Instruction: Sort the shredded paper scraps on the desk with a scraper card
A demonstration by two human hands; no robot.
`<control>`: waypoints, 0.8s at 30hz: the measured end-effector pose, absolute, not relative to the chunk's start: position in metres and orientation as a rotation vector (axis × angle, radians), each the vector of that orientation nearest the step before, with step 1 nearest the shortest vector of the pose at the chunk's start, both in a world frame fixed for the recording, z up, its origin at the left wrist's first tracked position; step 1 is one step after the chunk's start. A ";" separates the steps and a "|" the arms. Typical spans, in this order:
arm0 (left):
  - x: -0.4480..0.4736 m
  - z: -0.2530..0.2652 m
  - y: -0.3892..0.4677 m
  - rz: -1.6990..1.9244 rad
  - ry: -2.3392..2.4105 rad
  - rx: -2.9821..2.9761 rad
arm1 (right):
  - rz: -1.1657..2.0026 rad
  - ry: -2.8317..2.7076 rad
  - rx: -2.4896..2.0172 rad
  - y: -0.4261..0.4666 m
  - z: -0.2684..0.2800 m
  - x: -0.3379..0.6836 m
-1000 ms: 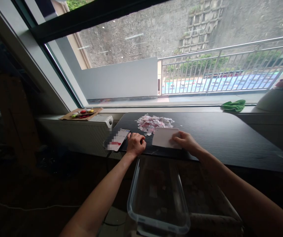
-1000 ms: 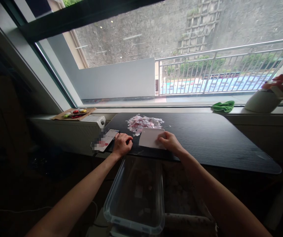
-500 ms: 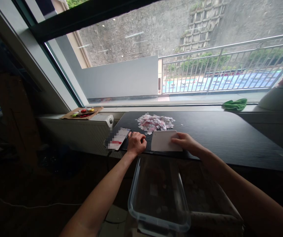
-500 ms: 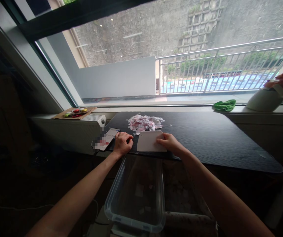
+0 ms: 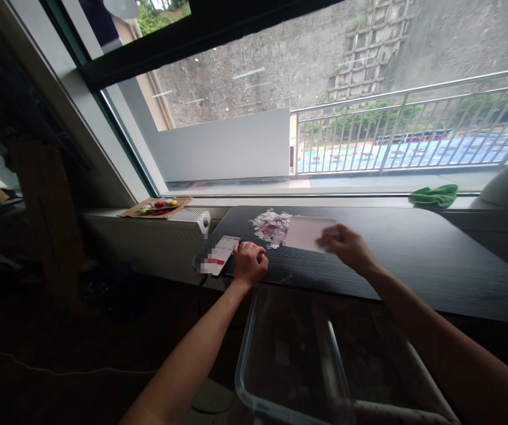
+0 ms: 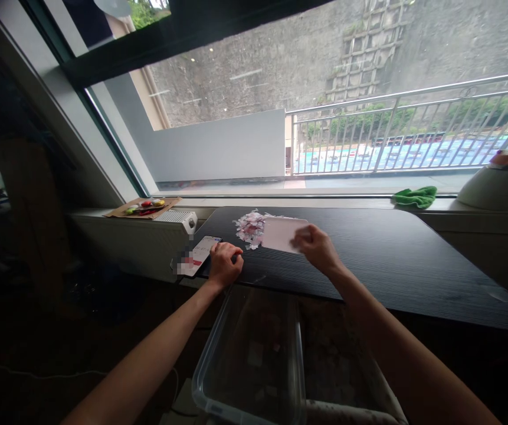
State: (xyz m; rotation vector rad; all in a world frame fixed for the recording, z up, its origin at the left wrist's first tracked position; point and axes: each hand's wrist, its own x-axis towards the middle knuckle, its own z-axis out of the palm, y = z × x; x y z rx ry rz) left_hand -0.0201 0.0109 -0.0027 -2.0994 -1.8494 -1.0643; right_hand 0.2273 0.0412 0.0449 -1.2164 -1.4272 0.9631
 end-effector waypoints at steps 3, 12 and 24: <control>-0.021 -0.004 0.012 -1.122 -1.873 -2.034 | 0.852 -1.592 -1.171 0.054 0.048 0.201; -0.019 -0.003 0.011 -1.088 -1.867 -2.074 | 0.707 -1.677 -1.308 0.033 0.060 0.245; -0.020 -0.003 0.011 -1.039 -1.837 -2.092 | 0.743 -1.448 -1.520 0.019 0.056 0.260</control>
